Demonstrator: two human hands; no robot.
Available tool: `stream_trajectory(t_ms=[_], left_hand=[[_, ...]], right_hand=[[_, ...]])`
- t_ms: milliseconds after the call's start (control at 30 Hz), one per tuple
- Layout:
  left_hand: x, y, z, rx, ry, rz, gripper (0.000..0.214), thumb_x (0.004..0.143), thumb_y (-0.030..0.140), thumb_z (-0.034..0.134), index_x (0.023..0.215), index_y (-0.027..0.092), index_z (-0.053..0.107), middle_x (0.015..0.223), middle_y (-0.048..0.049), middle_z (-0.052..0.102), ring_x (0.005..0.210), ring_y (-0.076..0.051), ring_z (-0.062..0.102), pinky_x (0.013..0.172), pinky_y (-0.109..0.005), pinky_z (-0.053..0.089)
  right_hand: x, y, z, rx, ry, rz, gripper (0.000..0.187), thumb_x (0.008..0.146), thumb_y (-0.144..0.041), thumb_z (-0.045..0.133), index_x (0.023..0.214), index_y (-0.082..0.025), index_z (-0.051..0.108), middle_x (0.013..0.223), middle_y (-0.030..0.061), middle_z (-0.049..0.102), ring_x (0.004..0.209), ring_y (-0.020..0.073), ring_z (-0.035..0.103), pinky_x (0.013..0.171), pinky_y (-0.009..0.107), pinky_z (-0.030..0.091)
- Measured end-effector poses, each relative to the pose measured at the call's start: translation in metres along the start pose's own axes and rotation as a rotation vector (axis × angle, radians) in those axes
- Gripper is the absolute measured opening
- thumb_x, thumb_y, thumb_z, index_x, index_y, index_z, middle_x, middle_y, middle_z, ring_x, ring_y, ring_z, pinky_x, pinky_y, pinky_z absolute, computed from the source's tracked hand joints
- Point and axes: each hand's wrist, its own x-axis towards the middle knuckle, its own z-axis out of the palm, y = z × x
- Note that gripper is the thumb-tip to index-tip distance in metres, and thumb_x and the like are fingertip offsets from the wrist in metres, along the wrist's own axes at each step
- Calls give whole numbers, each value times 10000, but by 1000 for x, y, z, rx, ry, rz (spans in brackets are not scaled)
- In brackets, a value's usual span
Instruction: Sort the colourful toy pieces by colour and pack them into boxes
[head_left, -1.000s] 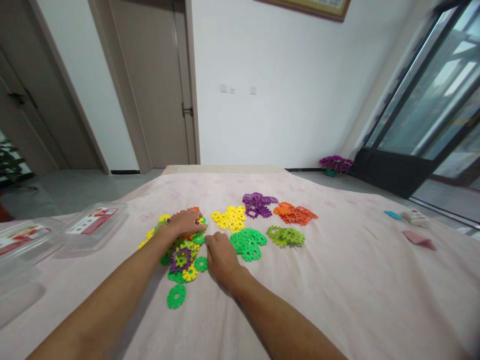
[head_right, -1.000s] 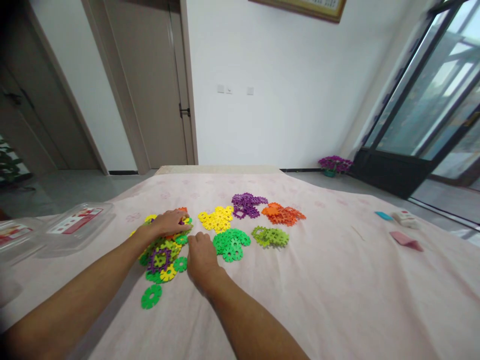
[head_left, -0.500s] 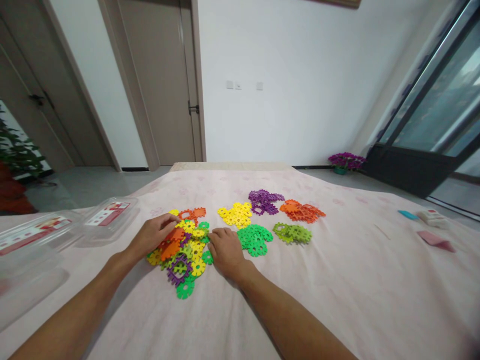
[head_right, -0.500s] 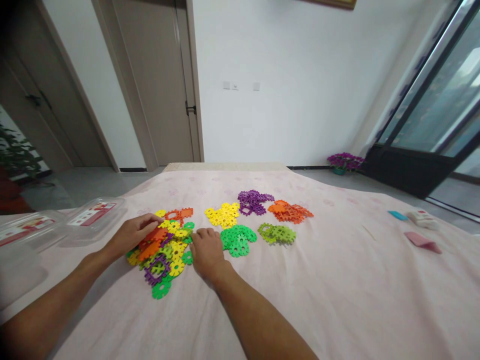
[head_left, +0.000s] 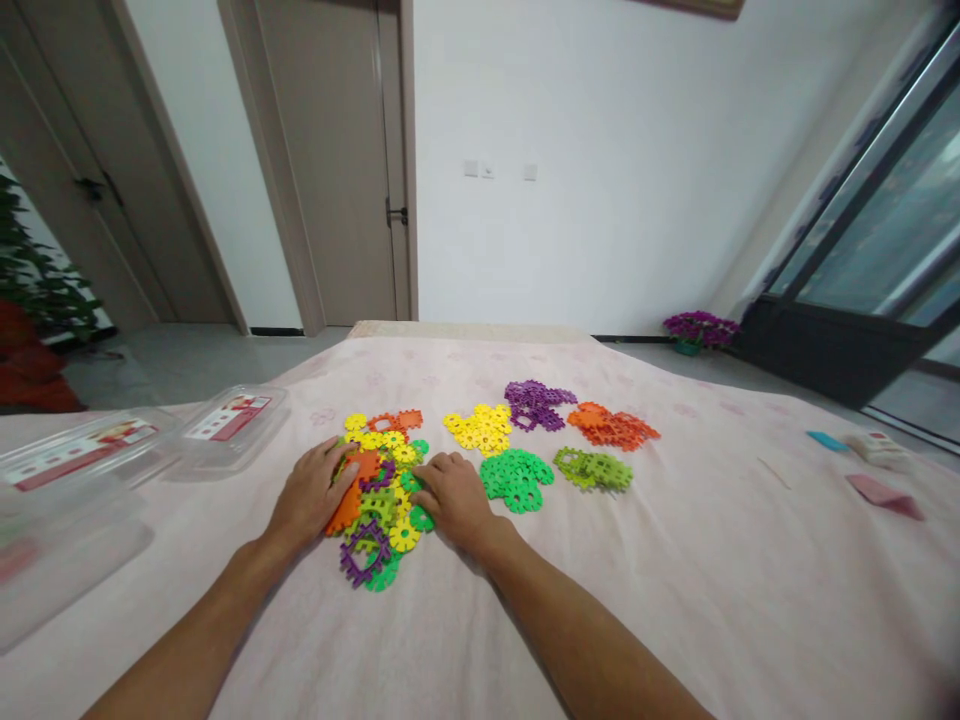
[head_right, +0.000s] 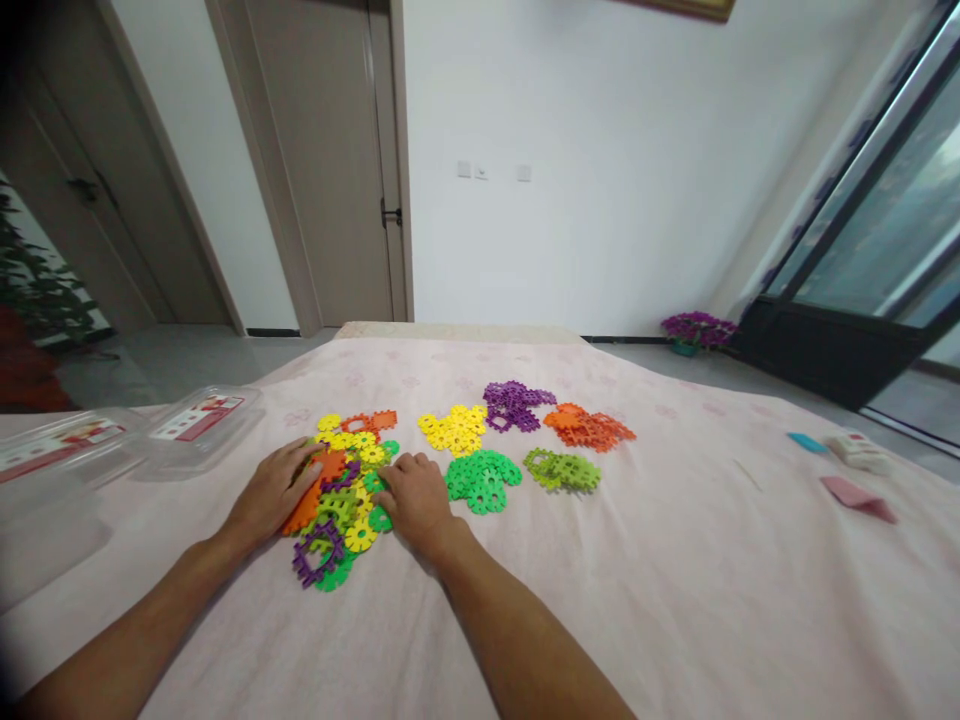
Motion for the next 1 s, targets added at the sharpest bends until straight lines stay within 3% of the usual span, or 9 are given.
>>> stream_trajectory(t_ms=[200,333,500,700,833,1000], left_hand=[[-2,-2,-11,-135,35,-23,387,950,494,427,958,207,686,1236,-109,677,1213,-269,587,1111,-440,423],[-3,1,-16,-217,52,-46,395,960,484,381,861,229,667,1137,-78,689,1139,-242,609,1097,-390,437],[-2,4,-21,-207,144,-140,403,944,482,382,1002,221,684,1119,-77,691,1133,-252,617,1085,-399,449],[4,-8,-17,-192,140,-308,466,915,473,380,1139,198,682,1197,-103,701,1180,-271,621,1071,-413,461],[5,-14,-11,-209,64,-297,511,922,506,383,1199,182,664,1235,-110,694,1186,-268,622,1080,-414,450],[5,-15,-7,-192,36,-279,512,940,500,361,1221,190,656,1264,-107,678,1207,-261,603,1091,-412,432]], right_hand=[[-1,3,4,73,63,13,217,1019,-325,553,1050,-233,747,991,49,704,958,205,585,862,314,417],[-2,13,5,186,194,99,203,994,-229,559,1083,-207,740,1024,64,737,986,204,633,906,309,453],[3,39,-13,271,376,209,266,927,-139,535,1083,-196,743,1095,71,753,1054,202,659,969,310,466],[-1,66,-44,109,393,390,250,832,-109,527,823,-213,755,929,44,760,944,212,659,879,311,458],[-3,63,-43,7,402,338,215,809,-99,553,772,-198,740,915,68,742,978,228,634,941,336,431],[6,34,-23,98,293,139,274,885,-86,527,990,-201,752,1022,68,749,1020,214,633,969,330,438]])
